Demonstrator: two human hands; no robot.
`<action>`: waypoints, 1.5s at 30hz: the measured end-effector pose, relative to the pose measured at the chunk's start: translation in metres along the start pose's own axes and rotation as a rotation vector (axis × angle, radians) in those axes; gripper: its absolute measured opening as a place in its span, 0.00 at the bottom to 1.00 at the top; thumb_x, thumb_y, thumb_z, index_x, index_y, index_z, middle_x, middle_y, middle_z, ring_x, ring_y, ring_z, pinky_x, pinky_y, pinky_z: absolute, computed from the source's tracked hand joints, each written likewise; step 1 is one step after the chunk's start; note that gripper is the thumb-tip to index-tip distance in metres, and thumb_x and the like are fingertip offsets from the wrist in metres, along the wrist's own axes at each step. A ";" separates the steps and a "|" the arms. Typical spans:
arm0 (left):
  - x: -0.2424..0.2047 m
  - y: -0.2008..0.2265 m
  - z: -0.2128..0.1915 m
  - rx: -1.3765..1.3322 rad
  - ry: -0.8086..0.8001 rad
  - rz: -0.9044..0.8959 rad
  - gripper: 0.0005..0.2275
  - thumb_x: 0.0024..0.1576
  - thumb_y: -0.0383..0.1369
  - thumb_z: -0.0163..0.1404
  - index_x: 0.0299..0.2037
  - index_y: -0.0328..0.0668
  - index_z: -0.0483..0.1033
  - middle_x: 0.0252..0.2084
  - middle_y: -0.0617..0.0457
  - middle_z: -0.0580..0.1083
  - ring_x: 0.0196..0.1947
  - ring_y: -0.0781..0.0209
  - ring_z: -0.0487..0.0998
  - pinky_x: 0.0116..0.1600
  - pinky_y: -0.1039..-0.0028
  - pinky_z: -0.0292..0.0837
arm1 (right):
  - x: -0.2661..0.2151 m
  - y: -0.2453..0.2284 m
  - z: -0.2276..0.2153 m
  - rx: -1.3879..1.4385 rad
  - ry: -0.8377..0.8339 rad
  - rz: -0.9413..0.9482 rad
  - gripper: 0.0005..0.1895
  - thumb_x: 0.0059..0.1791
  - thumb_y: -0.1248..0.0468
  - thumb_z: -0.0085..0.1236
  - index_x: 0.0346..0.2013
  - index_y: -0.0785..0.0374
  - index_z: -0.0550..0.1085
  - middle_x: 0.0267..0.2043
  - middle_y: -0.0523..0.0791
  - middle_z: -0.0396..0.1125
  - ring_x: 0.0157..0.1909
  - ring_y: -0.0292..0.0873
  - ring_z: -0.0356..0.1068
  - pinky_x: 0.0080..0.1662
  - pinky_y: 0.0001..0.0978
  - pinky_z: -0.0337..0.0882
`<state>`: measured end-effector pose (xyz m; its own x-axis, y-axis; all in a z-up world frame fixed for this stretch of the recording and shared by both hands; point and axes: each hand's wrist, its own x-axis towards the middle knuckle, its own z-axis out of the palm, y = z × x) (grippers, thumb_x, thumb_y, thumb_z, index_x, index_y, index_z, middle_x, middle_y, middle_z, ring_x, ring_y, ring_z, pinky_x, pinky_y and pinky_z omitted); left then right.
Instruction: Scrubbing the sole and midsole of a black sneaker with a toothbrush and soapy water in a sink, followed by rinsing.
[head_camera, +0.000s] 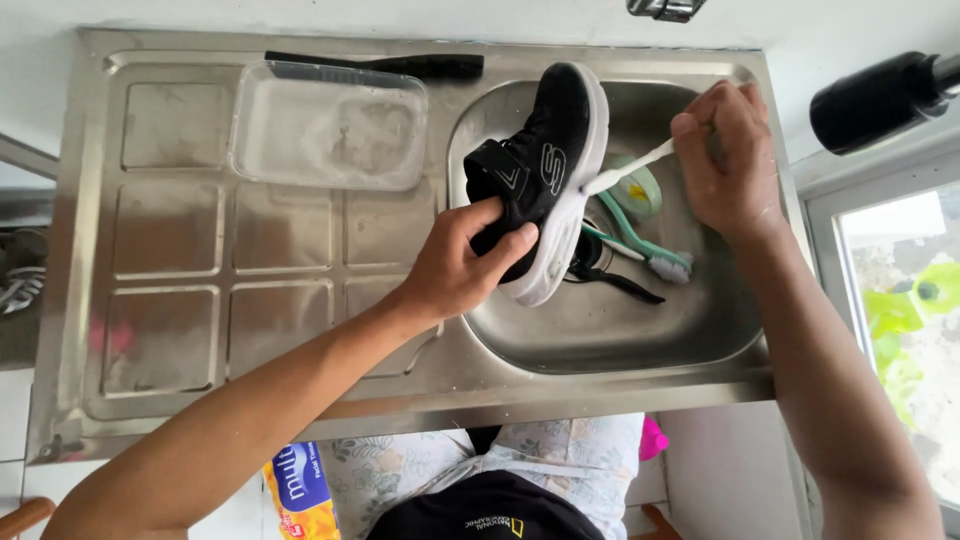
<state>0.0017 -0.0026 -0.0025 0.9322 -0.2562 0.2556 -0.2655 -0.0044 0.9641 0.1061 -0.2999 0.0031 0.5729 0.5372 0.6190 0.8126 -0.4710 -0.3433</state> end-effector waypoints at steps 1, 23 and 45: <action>0.001 0.001 -0.001 -0.014 0.012 -0.014 0.11 0.62 0.39 0.47 0.31 0.42 0.71 0.27 0.61 0.67 0.29 0.69 0.65 0.35 0.77 0.61 | 0.004 0.002 -0.001 -0.010 0.018 0.161 0.15 0.61 0.77 0.47 0.32 0.65 0.59 0.34 0.49 0.59 0.40 0.48 0.54 0.49 0.47 0.55; -0.001 -0.022 0.003 0.019 0.061 0.088 0.11 0.61 0.33 0.53 0.27 0.37 0.74 0.16 0.47 0.71 0.20 0.67 0.75 0.22 0.77 0.70 | -0.005 -0.003 0.016 0.213 -0.128 -0.073 0.03 0.56 0.70 0.57 0.38 0.63 0.75 0.38 0.50 0.69 0.43 0.57 0.65 0.52 0.47 0.56; 0.005 -0.016 0.001 0.116 0.034 0.128 0.13 0.58 0.33 0.53 0.21 0.42 0.70 0.12 0.50 0.67 0.16 0.68 0.70 0.18 0.77 0.63 | -0.013 0.023 0.015 0.040 -0.080 -0.190 0.08 0.55 0.66 0.57 0.31 0.58 0.73 0.37 0.46 0.68 0.40 0.55 0.63 0.49 0.44 0.53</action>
<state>0.0103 -0.0049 -0.0162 0.8961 -0.2288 0.3804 -0.4077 -0.0854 0.9091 0.1189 -0.3068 -0.0232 0.4141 0.6687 0.6176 0.9097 -0.3285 -0.2542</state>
